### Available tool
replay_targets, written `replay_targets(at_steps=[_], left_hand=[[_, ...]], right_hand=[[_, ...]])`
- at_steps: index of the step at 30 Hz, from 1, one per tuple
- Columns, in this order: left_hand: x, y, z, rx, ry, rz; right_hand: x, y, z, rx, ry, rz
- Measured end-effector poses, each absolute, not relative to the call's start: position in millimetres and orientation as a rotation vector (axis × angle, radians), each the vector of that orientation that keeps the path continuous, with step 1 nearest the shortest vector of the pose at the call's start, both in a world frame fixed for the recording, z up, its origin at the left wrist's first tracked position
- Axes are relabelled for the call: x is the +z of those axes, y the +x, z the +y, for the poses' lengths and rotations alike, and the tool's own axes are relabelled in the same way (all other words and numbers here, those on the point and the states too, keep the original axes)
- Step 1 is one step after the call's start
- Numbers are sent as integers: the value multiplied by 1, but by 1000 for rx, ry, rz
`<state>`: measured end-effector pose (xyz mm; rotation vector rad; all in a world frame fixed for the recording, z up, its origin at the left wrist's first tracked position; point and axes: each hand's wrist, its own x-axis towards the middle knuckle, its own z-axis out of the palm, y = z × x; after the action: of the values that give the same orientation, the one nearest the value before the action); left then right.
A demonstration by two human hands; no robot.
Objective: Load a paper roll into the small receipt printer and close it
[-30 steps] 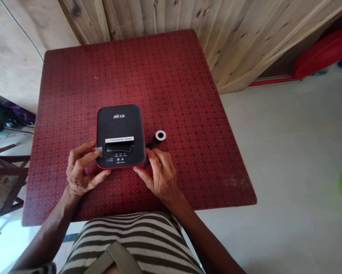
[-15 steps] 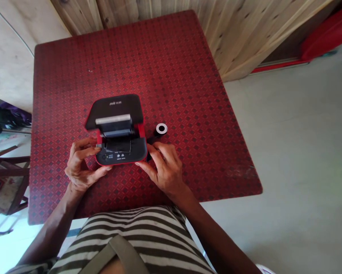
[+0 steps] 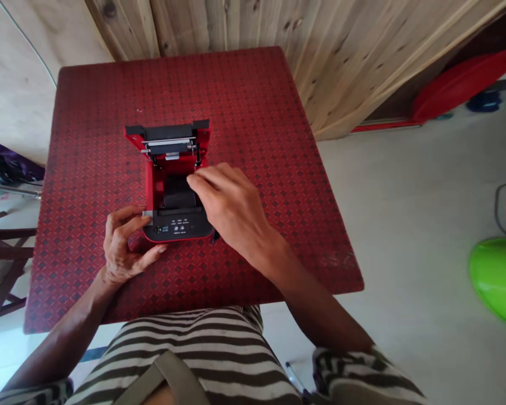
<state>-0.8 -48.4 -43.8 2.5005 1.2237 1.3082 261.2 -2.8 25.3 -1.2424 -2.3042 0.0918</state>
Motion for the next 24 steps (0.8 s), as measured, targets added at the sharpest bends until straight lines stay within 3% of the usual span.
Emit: replay_targets(at_steps=[9, 24], left_hand=[[-48, -3, -55, 1258, 2488, 1252], [-47, -3, -53, 1285, 2507, 1237]], right_hand=[[46, 213, 33, 113, -1525, -2779], [44, 200, 46, 220, -1529, -2798]])
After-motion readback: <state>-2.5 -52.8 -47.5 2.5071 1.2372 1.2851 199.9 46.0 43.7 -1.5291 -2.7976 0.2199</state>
